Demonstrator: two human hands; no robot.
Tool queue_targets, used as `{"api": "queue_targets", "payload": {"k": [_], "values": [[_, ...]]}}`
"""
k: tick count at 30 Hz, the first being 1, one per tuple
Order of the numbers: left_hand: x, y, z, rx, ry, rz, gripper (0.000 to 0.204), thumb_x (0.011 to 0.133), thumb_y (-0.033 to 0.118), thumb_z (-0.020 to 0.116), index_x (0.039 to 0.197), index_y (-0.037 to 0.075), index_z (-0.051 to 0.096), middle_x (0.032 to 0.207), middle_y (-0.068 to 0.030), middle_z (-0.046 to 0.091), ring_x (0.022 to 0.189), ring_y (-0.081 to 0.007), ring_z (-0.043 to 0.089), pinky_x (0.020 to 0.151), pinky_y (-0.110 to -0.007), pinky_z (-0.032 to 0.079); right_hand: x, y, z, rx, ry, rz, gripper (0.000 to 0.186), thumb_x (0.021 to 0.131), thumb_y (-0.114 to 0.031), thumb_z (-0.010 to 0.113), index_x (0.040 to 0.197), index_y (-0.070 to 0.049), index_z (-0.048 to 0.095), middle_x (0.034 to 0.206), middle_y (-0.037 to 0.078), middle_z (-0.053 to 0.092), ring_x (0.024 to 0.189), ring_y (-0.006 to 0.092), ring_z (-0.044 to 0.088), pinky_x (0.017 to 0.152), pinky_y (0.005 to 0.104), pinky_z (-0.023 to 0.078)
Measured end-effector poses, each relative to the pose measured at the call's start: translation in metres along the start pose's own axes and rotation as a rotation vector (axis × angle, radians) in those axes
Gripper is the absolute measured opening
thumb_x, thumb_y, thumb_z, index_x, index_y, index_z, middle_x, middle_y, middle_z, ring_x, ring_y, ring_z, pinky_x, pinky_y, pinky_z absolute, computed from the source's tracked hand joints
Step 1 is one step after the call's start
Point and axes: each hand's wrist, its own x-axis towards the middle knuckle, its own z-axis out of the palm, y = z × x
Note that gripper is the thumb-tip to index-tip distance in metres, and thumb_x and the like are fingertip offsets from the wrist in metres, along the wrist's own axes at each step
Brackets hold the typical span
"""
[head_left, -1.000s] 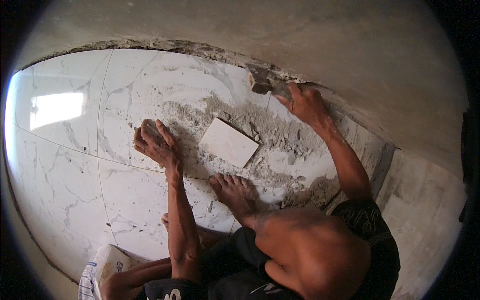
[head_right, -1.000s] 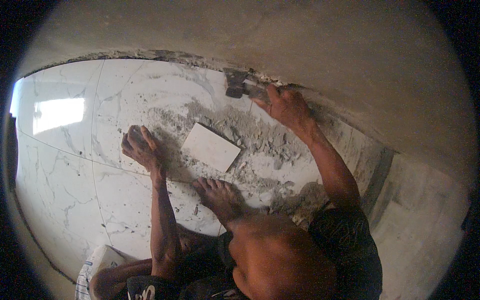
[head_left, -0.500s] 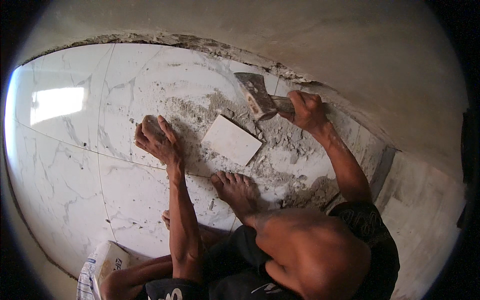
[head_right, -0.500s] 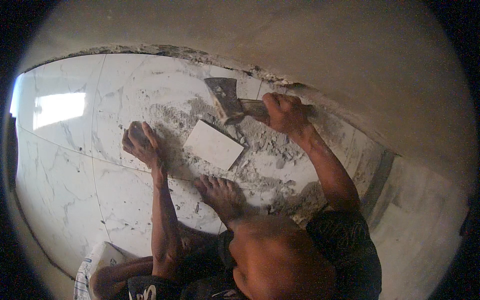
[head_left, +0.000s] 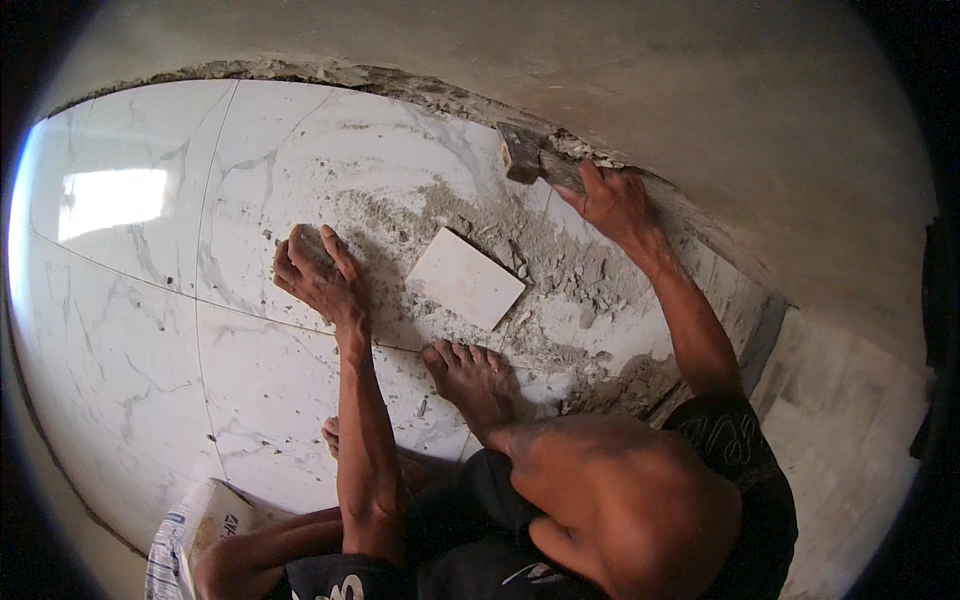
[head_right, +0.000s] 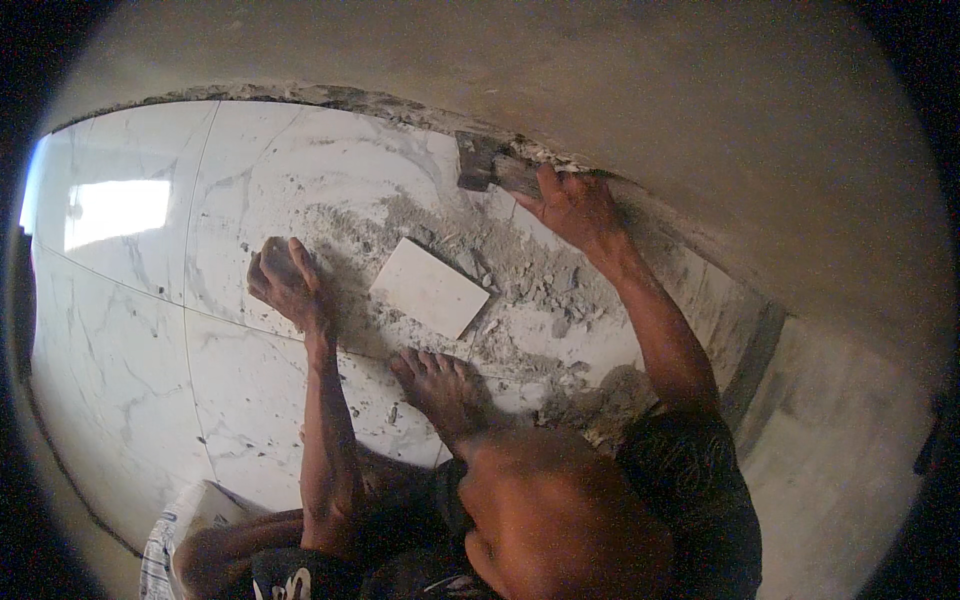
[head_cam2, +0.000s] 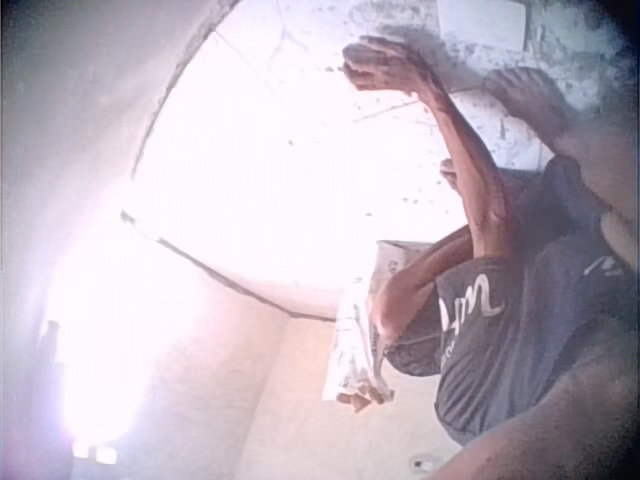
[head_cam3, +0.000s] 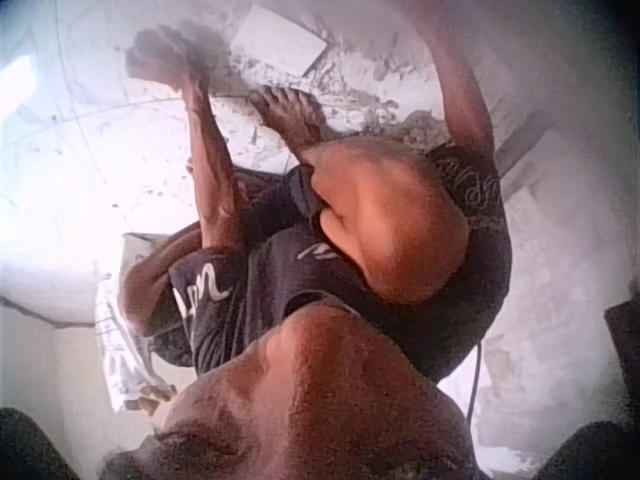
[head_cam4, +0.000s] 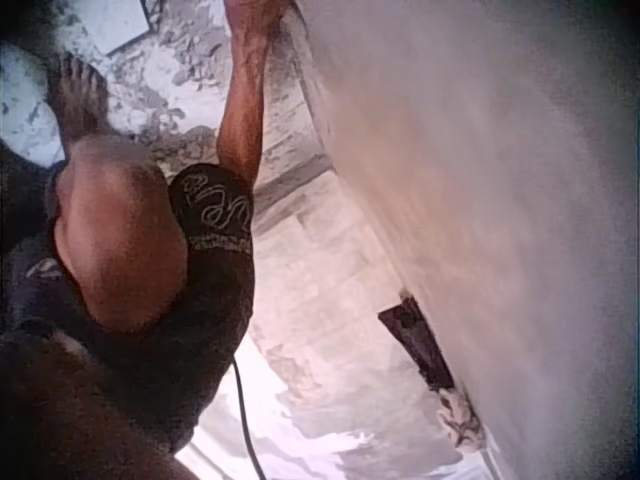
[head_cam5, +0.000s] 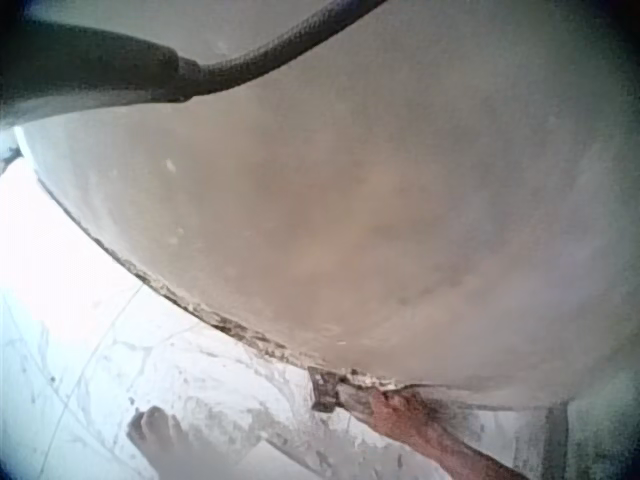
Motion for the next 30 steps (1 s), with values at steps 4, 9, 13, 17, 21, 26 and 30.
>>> {"api": "queue_targets", "payload": {"k": [4,9,13,17,21,26,30], "values": [[0.001,0.001,-0.003,0.005,-0.004,0.030,0.038,0.089,0.027,0.062,0.116,0.000,0.057,0.117,-0.0196,0.047,0.112,-0.0335,0.039,0.095,-0.046,0.035,-0.006,-0.026,-0.015,0.221,0.313,-0.182,0.037,0.083,-0.034,0.071,0.086,0.000,0.056,0.056,0.014,0.058,0.052,0.0264,0.065,0.043,0.0350,0.048],[-0.001,0.002,0.000,-0.024,-0.007,0.009,0.040,0.089,0.029,0.062,0.116,0.000,0.057,0.117,-0.0195,0.045,0.112,-0.0337,0.039,0.096,-0.047,0.034,0.003,-0.007,-0.008,0.079,0.136,0.021,0.036,0.084,-0.032,0.071,0.088,0.001,0.057,0.050,0.013,0.053,0.049,0.0263,0.063,0.041,0.0372,0.046],[0.001,-0.002,-0.001,0.014,0.006,0.033,0.040,0.089,0.029,0.061,0.116,0.000,0.057,0.117,-0.0190,0.045,0.112,-0.0336,0.039,0.096,-0.047,0.034,-0.002,-0.028,-0.020,0.126,0.113,0.007,0.038,0.084,-0.033,0.070,0.090,0.002,0.057,0.051,0.016,0.055,0.045,0.0290,0.060,0.041,0.0379,0.046],[-0.002,-0.002,0.000,-0.011,-0.010,0.034,0.040,0.089,0.029,0.062,0.117,0.000,0.056,0.116,-0.0188,0.045,0.111,-0.0335,0.039,0.095,-0.047,0.034,-0.006,-0.040,-0.023,0.188,0.278,-0.141,0.038,0.087,-0.034,0.067,0.093,0.003,0.058,0.049,0.015,0.054,0.043,0.0282,0.060,0.041,0.0374,0.046],[0.000,0.001,-0.001,-0.018,0.019,0.039,0.040,0.088,0.028,0.063,0.116,0.000,0.056,0.114,-0.0181,0.046,0.109,-0.0325,0.040,0.093,-0.046,0.034,0.009,-0.020,-0.007,0.063,0.096,0.099,0.039,0.088,-0.033,0.066,0.098,0.004,0.059,0.051,0.014,0.055,0.044,0.0292,0.060,0.041,0.0371,0.046],[0.000,-0.009,0.001,0.042,0.038,0.100,0.040,0.087,0.028,0.065,0.115,0.001,0.056,0.112,-0.0165,0.047,0.106,-0.0309,0.041,0.092,-0.044,0.034,0.003,-0.059,-0.023,0.195,0.305,-0.199,0.040,0.086,-0.033,0.068,0.098,0.004,0.058,0.056,0.014,0.058,0.048,0.0293,0.062,0.043,0.0366,0.046],[0.001,-0.009,0.005,0.019,0.080,0.118,0.039,0.087,0.029,0.065,0.113,0.002,0.057,0.111,-0.0151,0.049,0.105,-0.0294,0.042,0.092,-0.044,0.034,0.013,-0.035,-0.009,-0.132,0.105,0.006,0.040,0.085,-0.034,0.069,0.096,0.002,0.056,0.060,0.015,0.059,0.048,0.0269,0.060,0.044,0.0367,0.048]]}}
